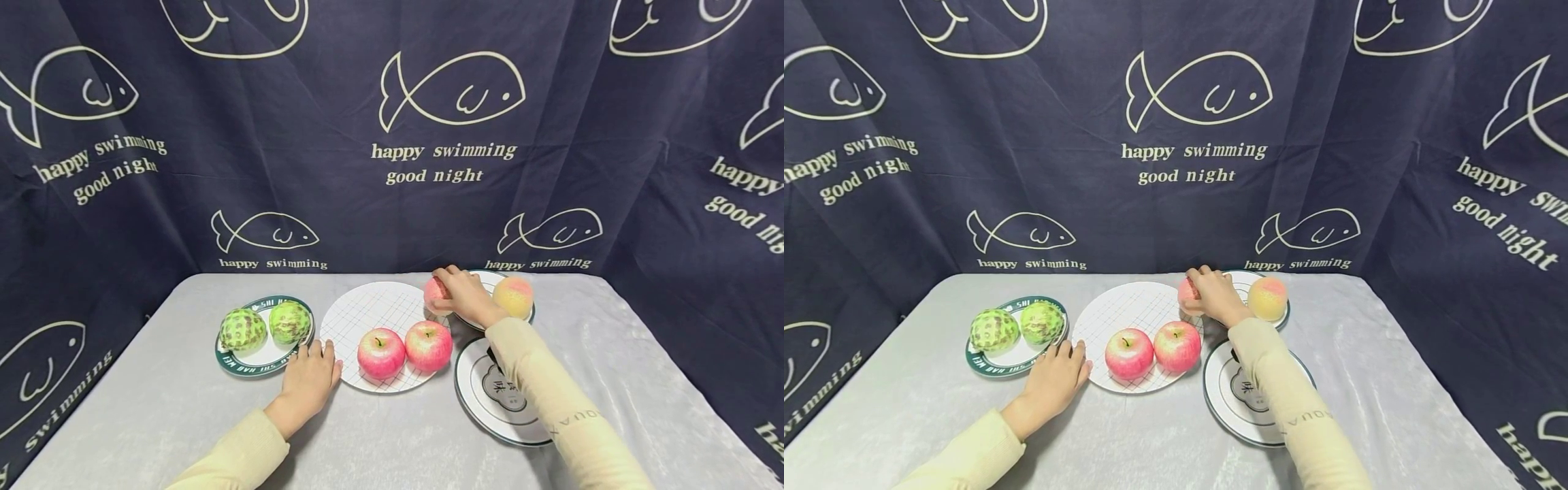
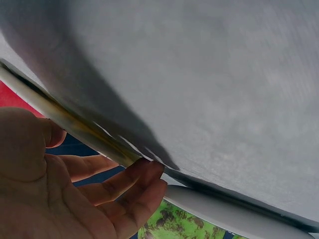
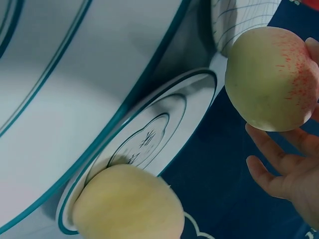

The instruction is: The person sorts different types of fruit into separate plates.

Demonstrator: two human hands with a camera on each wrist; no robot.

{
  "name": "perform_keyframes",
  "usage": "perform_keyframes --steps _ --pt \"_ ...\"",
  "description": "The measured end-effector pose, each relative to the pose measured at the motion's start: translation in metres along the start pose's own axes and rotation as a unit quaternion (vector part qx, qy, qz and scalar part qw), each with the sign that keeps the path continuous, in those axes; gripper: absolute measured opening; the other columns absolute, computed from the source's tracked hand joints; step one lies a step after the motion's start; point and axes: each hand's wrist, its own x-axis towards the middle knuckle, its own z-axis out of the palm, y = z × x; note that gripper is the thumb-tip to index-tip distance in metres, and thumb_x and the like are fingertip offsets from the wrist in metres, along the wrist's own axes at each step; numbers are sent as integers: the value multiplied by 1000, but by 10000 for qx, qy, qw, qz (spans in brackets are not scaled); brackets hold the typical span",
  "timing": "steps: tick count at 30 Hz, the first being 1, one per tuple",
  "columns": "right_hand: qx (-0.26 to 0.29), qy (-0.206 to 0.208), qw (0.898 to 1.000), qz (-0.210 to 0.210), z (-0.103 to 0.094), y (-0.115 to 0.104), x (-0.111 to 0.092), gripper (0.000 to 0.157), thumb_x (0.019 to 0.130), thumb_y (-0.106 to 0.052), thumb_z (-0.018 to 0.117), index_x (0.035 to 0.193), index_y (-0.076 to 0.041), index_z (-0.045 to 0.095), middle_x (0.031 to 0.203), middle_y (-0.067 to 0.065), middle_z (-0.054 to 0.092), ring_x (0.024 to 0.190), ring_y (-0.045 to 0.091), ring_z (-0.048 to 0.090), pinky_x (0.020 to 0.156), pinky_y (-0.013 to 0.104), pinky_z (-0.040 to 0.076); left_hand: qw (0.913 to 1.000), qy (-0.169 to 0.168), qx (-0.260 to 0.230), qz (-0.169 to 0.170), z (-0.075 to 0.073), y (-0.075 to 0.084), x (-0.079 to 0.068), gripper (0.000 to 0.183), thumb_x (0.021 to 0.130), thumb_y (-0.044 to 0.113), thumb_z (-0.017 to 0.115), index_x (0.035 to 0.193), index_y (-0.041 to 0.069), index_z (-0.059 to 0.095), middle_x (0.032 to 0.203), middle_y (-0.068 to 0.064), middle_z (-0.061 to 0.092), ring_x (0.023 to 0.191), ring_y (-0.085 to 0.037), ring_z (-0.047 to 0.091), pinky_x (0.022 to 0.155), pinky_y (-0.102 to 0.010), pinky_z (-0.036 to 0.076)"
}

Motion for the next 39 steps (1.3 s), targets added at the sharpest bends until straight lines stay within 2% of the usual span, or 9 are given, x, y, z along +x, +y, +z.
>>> perform_keyframes --steps 22,28,39 --pt "-243 209 9991 265 -8 36 -10 55 72 -29 75 117 -5 54 102 18 56 91 38 58 77 57 42 10000 -2 10 23 -1 1 0 46 92 34 46 121 -2 53 106 -19 55 94 -35 53 80 -47 46" --pt "-257 206 9991 274 -8 44 -13 56 71 -30 75 116 -4 55 100 18 56 90 36 58 77 55 43 10000 12 36 35 0 1 0 46 93 34 46 121 -2 53 106 -19 55 94 -35 53 80 -46 46" --pt "-317 138 9991 263 -8 48 -17 58 71 -28 75 117 0 55 103 20 57 94 36 57 79 56 42 10000 86 0 28 1 1 0 46 92 34 46 121 -2 53 106 -19 55 94 -35 54 79 -46 46"
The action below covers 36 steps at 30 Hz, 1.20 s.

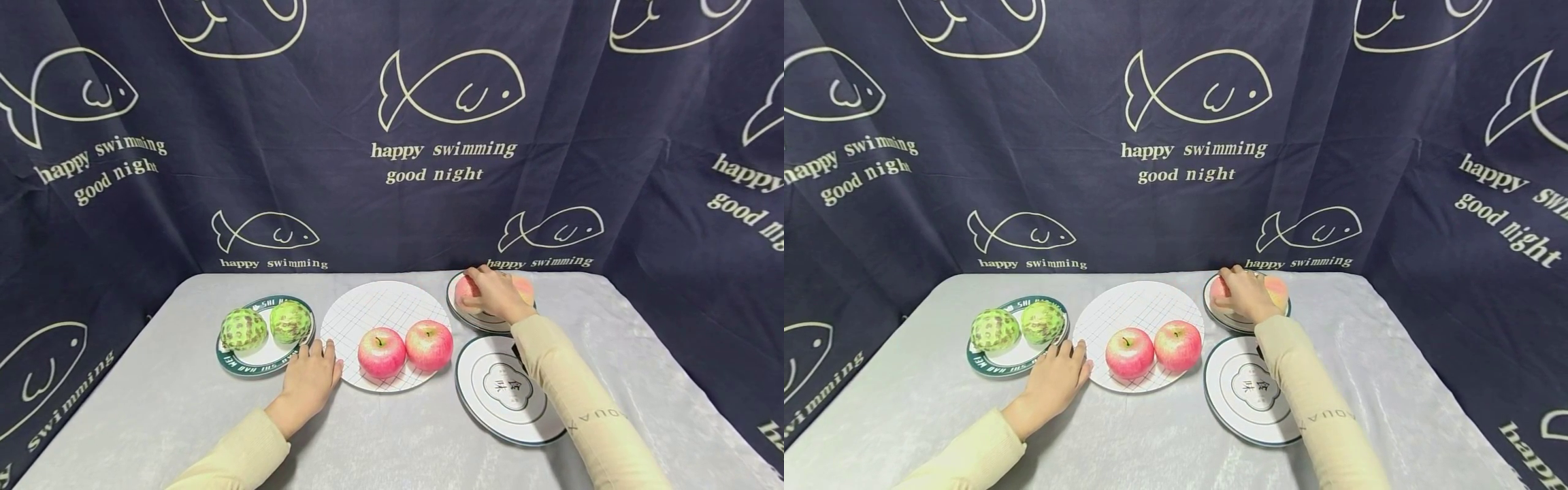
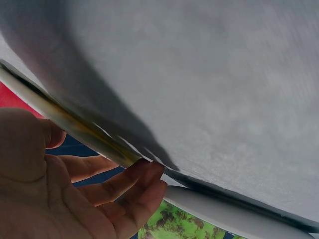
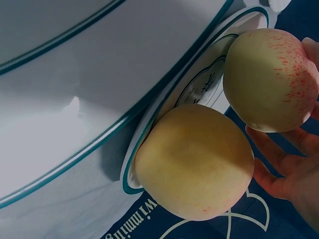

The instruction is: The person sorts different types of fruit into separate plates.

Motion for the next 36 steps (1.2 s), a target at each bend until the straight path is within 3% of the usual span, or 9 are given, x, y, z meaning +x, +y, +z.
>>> perform_keyframes --steps 11,19,36 --pt "-10 -107 9999 58 1 1 -2 58 73 -27 73 118 1 53 107 22 57 95 39 57 81 56 40 10000 -74 -21 -32 -2 1 0 46 92 34 46 121 -1 53 107 -20 55 95 -35 54 80 -47 46" --pt "-73 -299 9993 225 2 2 -1 59 75 -28 69 121 5 50 115 26 55 108 41 52 87 59 36 9999 -110 -18 -22 -3 1 0 47 93 34 45 122 -2 53 108 -20 55 96 -35 53 81 -47 46" --pt "-151 -412 9987 270 0 -1 -1 59 78 -30 66 122 5 49 110 24 53 99 41 55 86 59 37 9999 -134 -23 -29 -2 0 0 47 93 34 45 122 -1 53 108 -20 55 95 -35 54 81 -46 46"
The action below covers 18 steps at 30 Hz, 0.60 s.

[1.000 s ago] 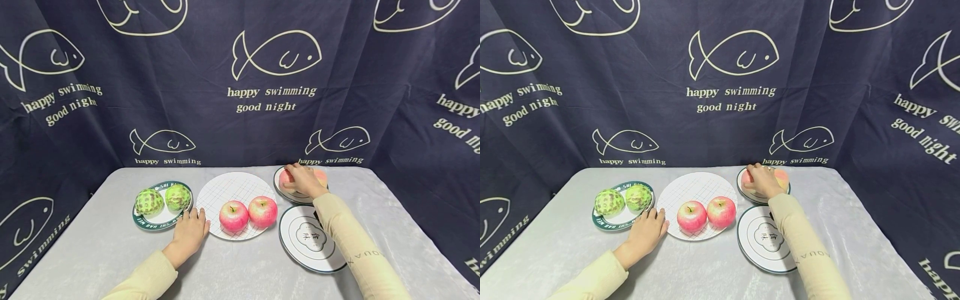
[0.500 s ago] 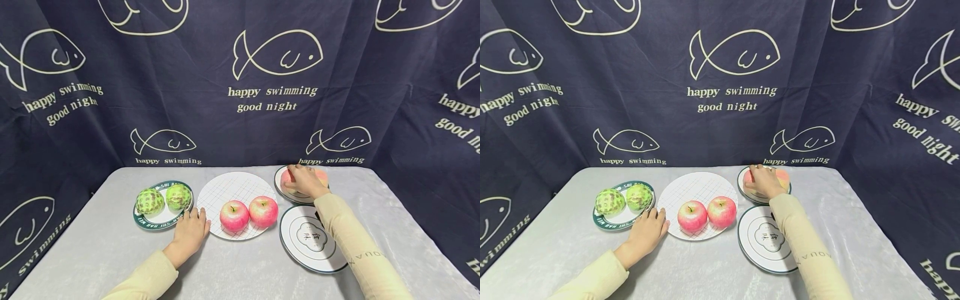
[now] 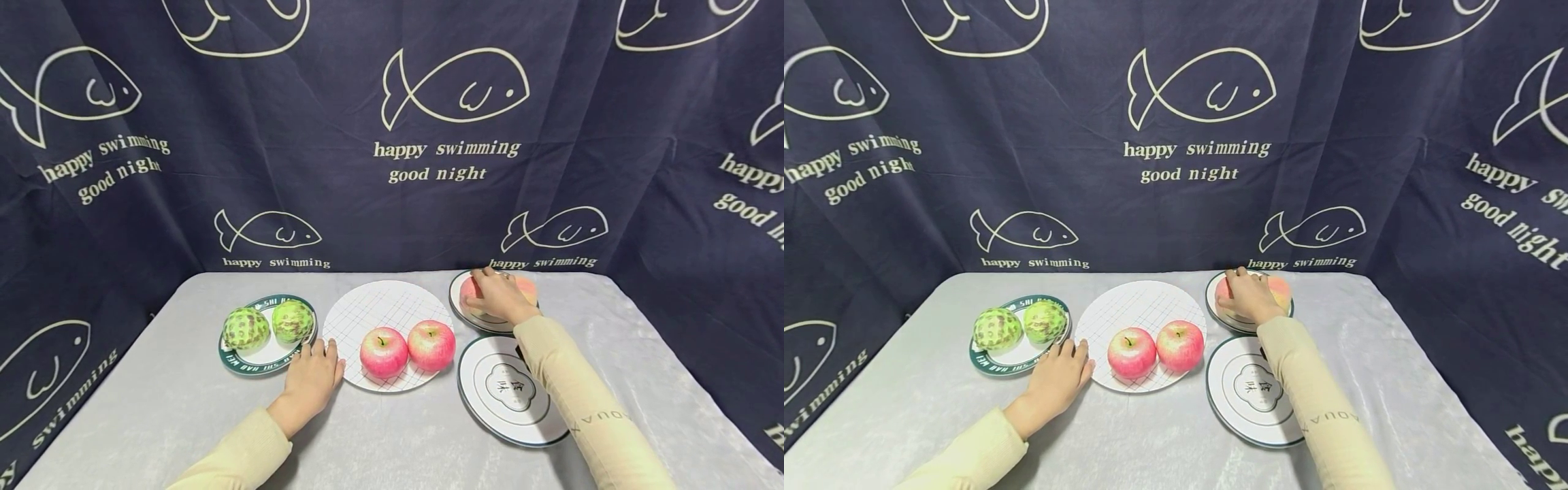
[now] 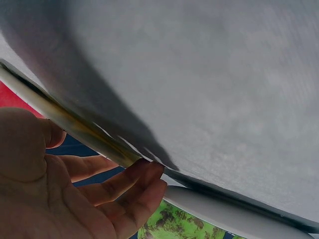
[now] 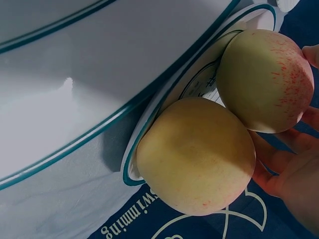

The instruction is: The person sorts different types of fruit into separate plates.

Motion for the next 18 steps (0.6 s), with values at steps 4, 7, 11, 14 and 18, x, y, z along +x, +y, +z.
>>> perform_keyframes --steps 4,7,11,14,18 --pt "10 -25 10000 1 0 0 0 60 78 -32 66 123 5 48 112 24 52 100 43 55 85 59 36 10000 81 -3 7 1 0 0 46 93 34 46 121 -1 54 107 -19 56 95 -35 54 80 -46 46" --pt "51 -34 10000 9 1 1 0 61 78 -31 65 124 5 48 115 24 52 101 44 54 86 59 36 9998 212 -27 21 2 0 -1 45 92 33 47 119 -1 54 104 -19 56 93 -35 54 79 -46 46" --pt "82 -56 9999 18 1 2 0 62 78 -32 65 125 5 47 117 24 51 103 45 52 87 59 35 9994 328 -45 28 3 -1 -1 44 91 33 49 118 -1 55 100 -18 56 92 -35 54 78 -46 46" --pt "48 -43 10000 -16 1 2 0 63 78 -32 65 125 5 46 117 25 50 103 46 51 87 60 35 9995 329 -34 26 3 -1 -1 44 91 33 49 118 -1 55 100 -18 55 91 -35 54 78 -46 46" --pt "25 24 10000 -63 0 2 0 62 78 -31 66 125 5 47 117 24 50 104 46 50 86 61 36 9995 319 -6 32 2 -1 -1 44 91 33 49 118 -2 55 99 -18 55 91 -35 54 78 -45 46"
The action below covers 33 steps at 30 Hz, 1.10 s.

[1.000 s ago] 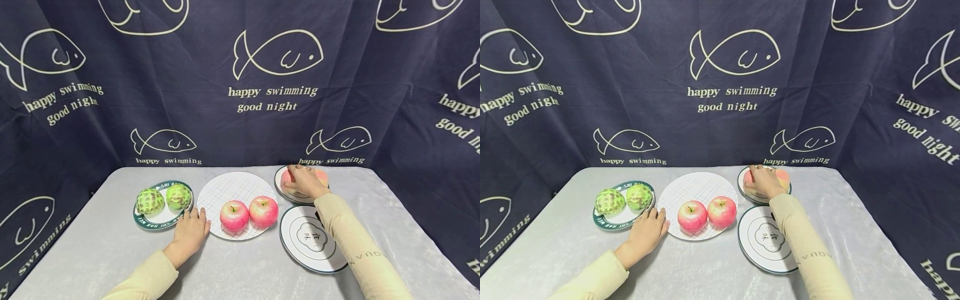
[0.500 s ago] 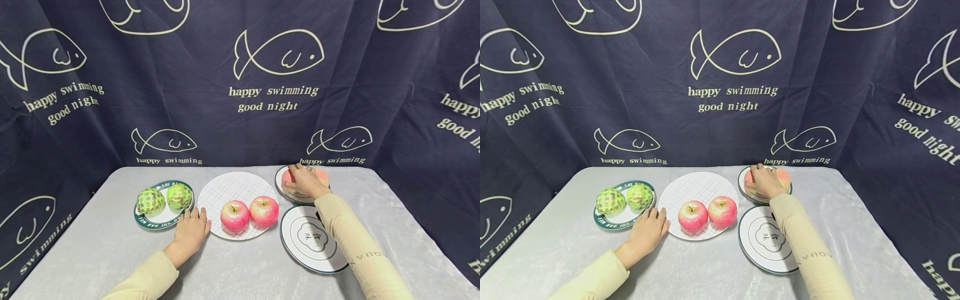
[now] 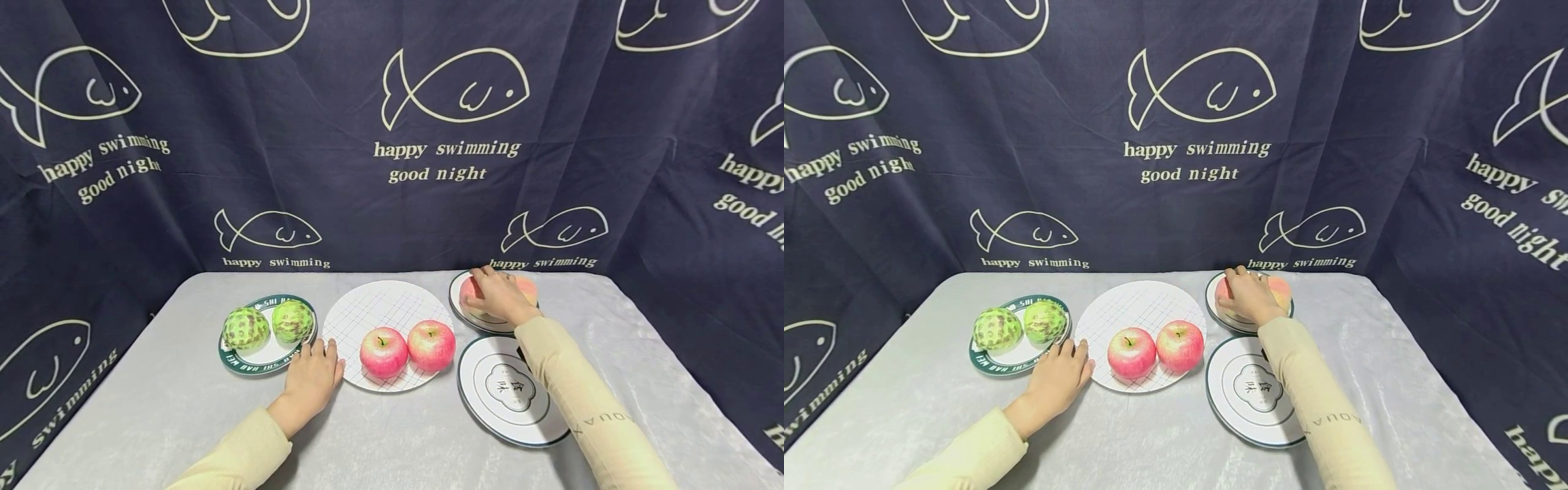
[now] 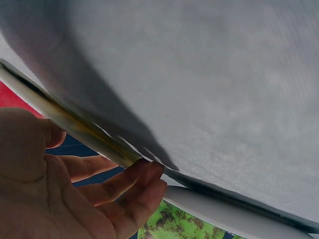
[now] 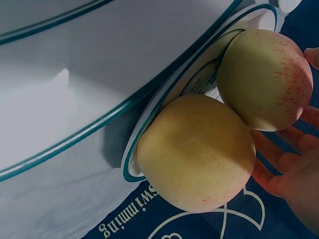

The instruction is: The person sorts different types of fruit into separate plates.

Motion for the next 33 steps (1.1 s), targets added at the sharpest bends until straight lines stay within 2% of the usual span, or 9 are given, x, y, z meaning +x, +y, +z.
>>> perform_keyframes --steps 6,14,25,33 --pt "-6 105 9999 -40 -1 0 0 62 77 -31 67 126 3 47 119 23 50 107 44 48 85 60 37 10000 -36 6 5 0 0 0 44 92 33 48 118 -2 55 100 -18 55 92 -35 54 79 -46 46" --pt "-104 200 9995 -212 -5 -7 -2 60 77 -30 66 126 1 49 123 20 50 113 41 46 92 61 34 10000 -87 12 7 1 0 0 44 92 33 48 119 -2 54 101 -19 55 93 -35 54 79 -46 46" --pt "-166 621 9961 -607 -11 -21 -10 54 80 -32 64 123 -1 52 119 19 53 109 39 49 90 57 37 9999 -109 -4 5 -2 0 0 44 92 33 47 119 -2 54 101 -19 55 92 -35 54 79 -45 46" --pt "-225 856 9916 -941 -7 -32 -17 46 84 -33 60 119 -4 54 116 14 56 101 35 53 84 53 39 9998 -190 13 -14 -1 0 1 45 92 34 47 120 -1 54 103 -19 55 94 -35 54 80 -46 46"
